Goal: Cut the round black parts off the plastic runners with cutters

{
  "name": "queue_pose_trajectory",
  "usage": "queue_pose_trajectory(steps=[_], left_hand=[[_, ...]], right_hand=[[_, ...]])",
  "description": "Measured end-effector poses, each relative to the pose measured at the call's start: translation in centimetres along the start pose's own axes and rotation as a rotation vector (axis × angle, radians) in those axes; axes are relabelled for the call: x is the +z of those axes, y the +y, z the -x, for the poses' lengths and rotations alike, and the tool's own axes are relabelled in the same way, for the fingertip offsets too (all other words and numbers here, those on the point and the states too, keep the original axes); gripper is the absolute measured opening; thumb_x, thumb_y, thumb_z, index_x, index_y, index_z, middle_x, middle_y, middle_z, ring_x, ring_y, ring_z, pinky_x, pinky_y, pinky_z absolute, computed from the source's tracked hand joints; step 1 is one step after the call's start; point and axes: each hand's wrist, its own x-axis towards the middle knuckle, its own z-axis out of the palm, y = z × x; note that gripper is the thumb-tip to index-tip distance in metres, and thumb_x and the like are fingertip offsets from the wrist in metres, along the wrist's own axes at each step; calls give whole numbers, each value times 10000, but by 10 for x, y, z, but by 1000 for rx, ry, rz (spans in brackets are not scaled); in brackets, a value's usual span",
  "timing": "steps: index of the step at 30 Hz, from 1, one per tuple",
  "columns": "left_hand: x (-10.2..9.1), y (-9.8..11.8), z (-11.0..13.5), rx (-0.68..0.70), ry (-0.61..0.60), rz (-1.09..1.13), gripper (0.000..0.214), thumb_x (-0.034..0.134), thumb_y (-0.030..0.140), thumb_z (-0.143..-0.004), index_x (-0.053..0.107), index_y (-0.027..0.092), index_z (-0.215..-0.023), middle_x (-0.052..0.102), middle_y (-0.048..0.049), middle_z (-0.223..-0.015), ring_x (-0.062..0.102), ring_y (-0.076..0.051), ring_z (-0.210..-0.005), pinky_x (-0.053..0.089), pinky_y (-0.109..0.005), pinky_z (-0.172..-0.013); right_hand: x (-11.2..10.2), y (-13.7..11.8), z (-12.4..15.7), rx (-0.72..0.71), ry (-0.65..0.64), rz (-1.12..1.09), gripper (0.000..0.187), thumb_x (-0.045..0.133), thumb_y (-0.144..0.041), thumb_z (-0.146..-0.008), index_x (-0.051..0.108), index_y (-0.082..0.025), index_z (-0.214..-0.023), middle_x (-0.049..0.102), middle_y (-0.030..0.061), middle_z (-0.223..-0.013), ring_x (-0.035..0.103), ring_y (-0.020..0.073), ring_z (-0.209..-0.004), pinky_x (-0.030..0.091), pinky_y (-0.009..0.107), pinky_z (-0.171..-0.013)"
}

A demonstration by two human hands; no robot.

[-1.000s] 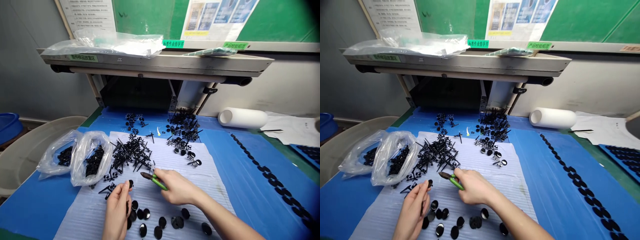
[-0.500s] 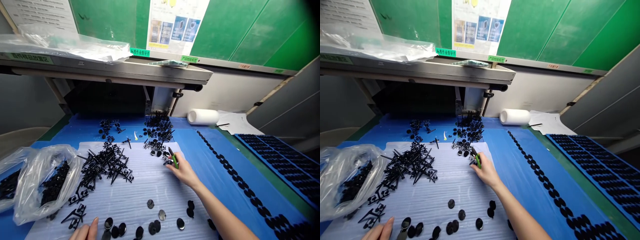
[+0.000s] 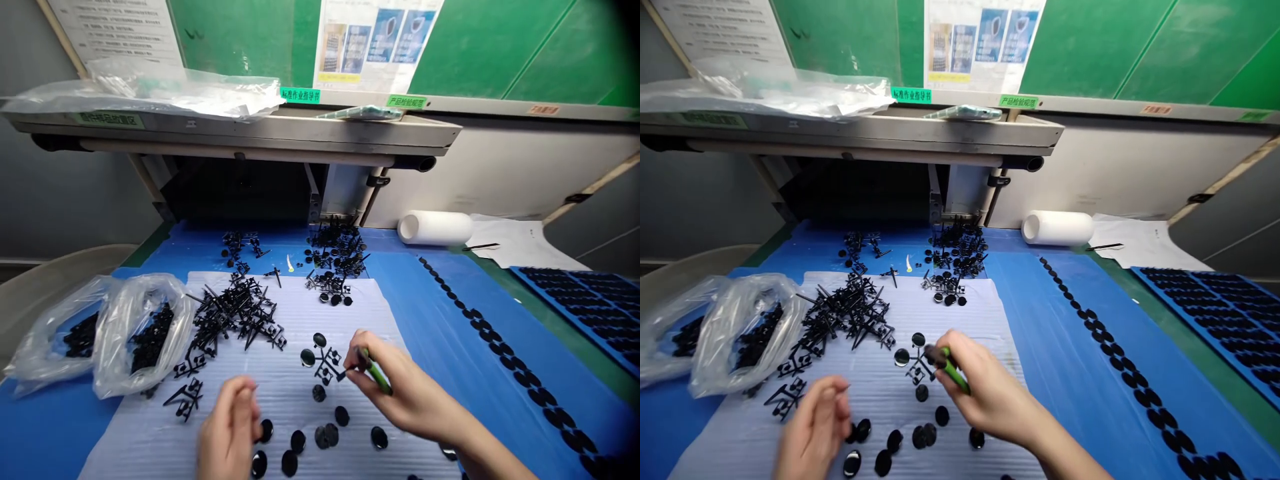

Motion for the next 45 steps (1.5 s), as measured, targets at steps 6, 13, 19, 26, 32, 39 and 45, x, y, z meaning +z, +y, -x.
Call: queue_pose_trajectory(steps=[6, 13, 19, 26, 32, 39, 45], left_hand=[[33, 33, -18, -134, -495, 73, 377, 310, 550, -773, 425, 199, -699, 412, 60, -514, 367, -57, -295, 229, -161, -271], [32, 38, -13, -236, -293, 240, 394, 347, 560, -755, 348, 199, -600, 248, 98, -449, 234, -30, -264, 194, -147, -246], [24, 52, -9, -260, -258, 366, 420, 383, 578, -732, 422, 178, -609, 256, 101, -371, 211, -24, -245, 138, -139, -243], [22, 57, -3, -260, -327, 381, 387, 432, 527, -739, 380, 182, -571, 246, 101, -352, 208, -21, -251, 143, -143, -260], [23, 55, -3, -299, -377, 452, 381, 461, 527, -722, 406, 179, -577, 242, 96, -359, 218, -30, -266, 152, -147, -258], [24, 53, -3, -316, -403, 485, 375, 463, 527, -721, 398, 185, -582, 273, 98, -355, 223, -32, -243, 137, -159, -253], [26, 57, -2, -309, -387, 478, 386, 443, 529, -730, 373, 186, -568, 279, 101, -353, 193, -23, -240, 112, -150, -244]], right_hand=[[8, -29, -7, -157, -162, 128, 235, 362, 7, -713, 398, -194, -830, 449, 32, -780, 425, 166, -703, 374, 265, -614], [34, -2, 3, 116, 139, -108, 183, 389, -91, -750, 357, -204, -891, 441, 28, -829, 448, 170, -736, 391, 287, -669], [60, 6, 13, 125, -170, -215, 387, 377, -39, -512, 447, -195, -859, 482, 17, -859, 474, 177, -805, 398, 260, -718], [63, -1, 12, 91, -262, -256, 451, 362, -79, -459, 474, -192, -882, 474, 23, -861, 473, 181, -790, 407, 263, -715], [65, 1, 11, 74, -304, -269, 480, 368, -102, -443, 484, -185, -901, 477, 40, -873, 468, 209, -831, 411, 288, -737], [70, 3, 14, 91, -285, -296, 563, 364, -98, -446, 470, -166, -994, 463, 60, -953, 441, 220, -930, 352, 315, -853], [66, -1, 9, 71, -302, -269, 522, 365, -96, -447, 489, -170, -949, 487, 53, -901, 472, 215, -863, 397, 303, -792]])
